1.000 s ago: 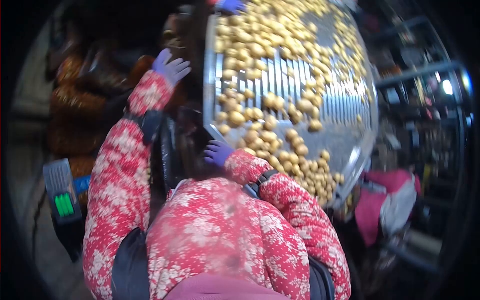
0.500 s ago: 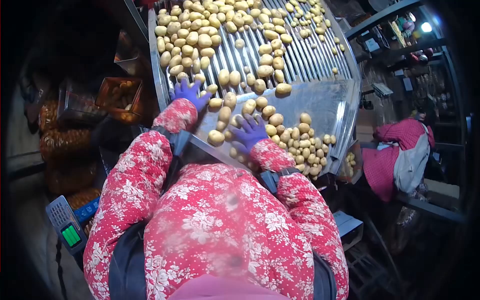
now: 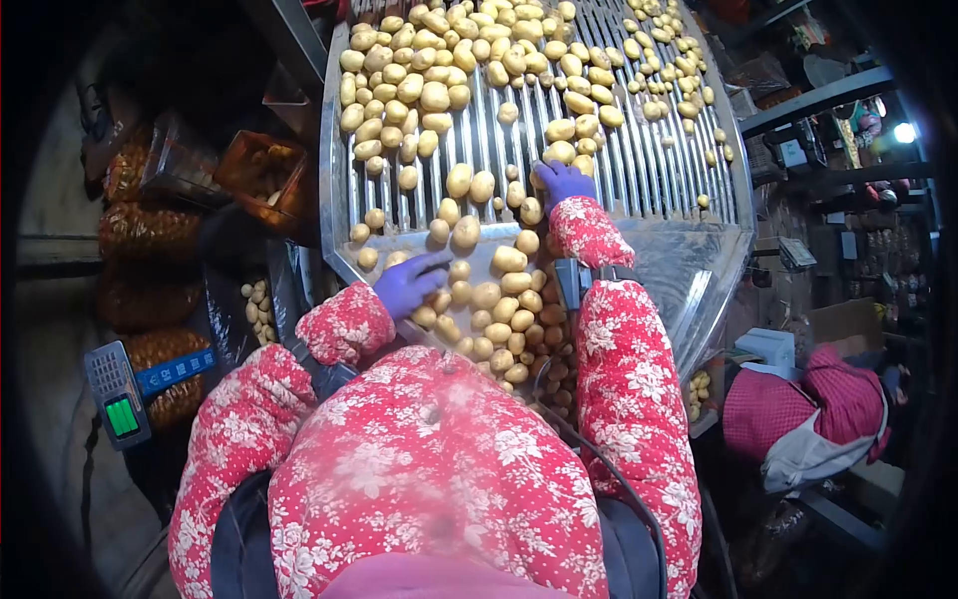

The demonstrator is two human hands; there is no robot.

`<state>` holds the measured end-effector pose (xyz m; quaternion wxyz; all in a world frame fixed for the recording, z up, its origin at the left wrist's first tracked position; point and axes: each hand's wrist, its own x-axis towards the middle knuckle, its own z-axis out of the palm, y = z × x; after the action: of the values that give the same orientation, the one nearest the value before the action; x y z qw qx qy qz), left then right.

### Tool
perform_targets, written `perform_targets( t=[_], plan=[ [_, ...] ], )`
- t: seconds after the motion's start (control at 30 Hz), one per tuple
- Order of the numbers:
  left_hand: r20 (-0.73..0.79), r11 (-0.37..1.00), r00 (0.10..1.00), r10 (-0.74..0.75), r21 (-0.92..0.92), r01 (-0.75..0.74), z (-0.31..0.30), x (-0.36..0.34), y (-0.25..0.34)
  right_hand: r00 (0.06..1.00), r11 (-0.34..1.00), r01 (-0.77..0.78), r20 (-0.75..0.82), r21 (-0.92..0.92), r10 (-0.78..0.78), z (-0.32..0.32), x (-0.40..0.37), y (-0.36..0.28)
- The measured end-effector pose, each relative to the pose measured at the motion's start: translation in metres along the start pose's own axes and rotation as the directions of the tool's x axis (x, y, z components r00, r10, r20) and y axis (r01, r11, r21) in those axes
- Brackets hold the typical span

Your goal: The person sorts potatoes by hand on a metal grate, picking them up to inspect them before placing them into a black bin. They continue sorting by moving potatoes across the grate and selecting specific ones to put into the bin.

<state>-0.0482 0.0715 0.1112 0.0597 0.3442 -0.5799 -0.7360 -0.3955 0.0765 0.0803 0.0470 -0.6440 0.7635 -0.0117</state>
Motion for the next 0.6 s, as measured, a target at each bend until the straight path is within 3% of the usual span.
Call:
perform_targets(
  t=[0.03,0.07,0.1,0.17,0.2,0.23,0.27,0.33,0.37,0.4,0.47,0.53,0.6],
  plan=[
    [0.043,0.936,0.989,-0.139,-0.320,0.145,-0.006,0.009,0.006,0.998,0.964,-0.055,-0.008,0.260,0.059,-0.005,0.002,-0.003],
    [0.125,0.749,0.960,-0.252,-0.602,0.275,-0.012,0.015,0.011,0.994,0.861,-0.099,0.003,0.499,0.113,-0.008,-0.002,-0.009],
    [0.113,0.759,0.984,-0.139,-0.626,0.179,-0.012,0.004,0.024,0.983,0.738,-0.147,0.013,0.658,0.183,-0.008,-0.011,-0.028],
    [0.154,0.534,0.983,-0.097,-0.825,0.182,-0.012,0.004,0.031,0.946,0.398,-0.168,0.035,0.902,0.322,-0.007,-0.029,-0.069],
    [0.176,0.397,0.981,-0.076,-0.898,0.192,-0.008,0.007,0.028,0.946,0.365,-0.302,0.230,0.880,0.229,0.003,-0.047,-0.082],
    [0.163,0.341,0.985,-0.061,-0.924,0.174,-0.003,0.010,0.023,0.954,0.354,-0.296,0.255,0.887,0.159,-0.011,-0.059,-0.096],
    [0.141,0.394,0.976,-0.165,-0.898,0.196,-0.004,0.013,0.020,0.959,0.342,-0.283,0.271,0.896,0.083,-0.025,-0.062,-0.104],
    [0.065,0.492,0.934,-0.353,-0.836,0.244,-0.013,0.014,0.016,0.953,0.588,-0.232,0.060,0.775,0.297,-0.025,-0.045,-0.080],
    [0.038,0.543,0.935,-0.352,-0.805,0.237,-0.023,0.020,-0.014,0.905,0.434,-0.216,0.012,0.875,0.425,-0.018,-0.029,-0.061],
    [0.024,0.540,0.937,-0.348,-0.812,0.222,-0.029,0.018,-0.009,0.903,0.675,-0.206,-0.129,0.708,0.411,-0.023,-0.016,-0.033],
    [-0.008,0.529,0.941,-0.338,-0.829,0.183,-0.038,0.011,0.006,0.861,0.882,-0.216,-0.344,0.419,0.374,-0.019,0.011,0.006],
    [0.063,0.377,0.933,-0.353,-0.903,0.204,-0.054,0.010,0.008,0.897,0.942,-0.276,-0.301,0.192,0.325,-0.012,0.037,0.029],
    [0.111,0.291,0.939,-0.326,-0.933,0.211,-0.071,0.010,0.006,0.921,0.905,-0.369,-0.047,0.211,0.386,-0.006,0.048,0.027]
  ],
)
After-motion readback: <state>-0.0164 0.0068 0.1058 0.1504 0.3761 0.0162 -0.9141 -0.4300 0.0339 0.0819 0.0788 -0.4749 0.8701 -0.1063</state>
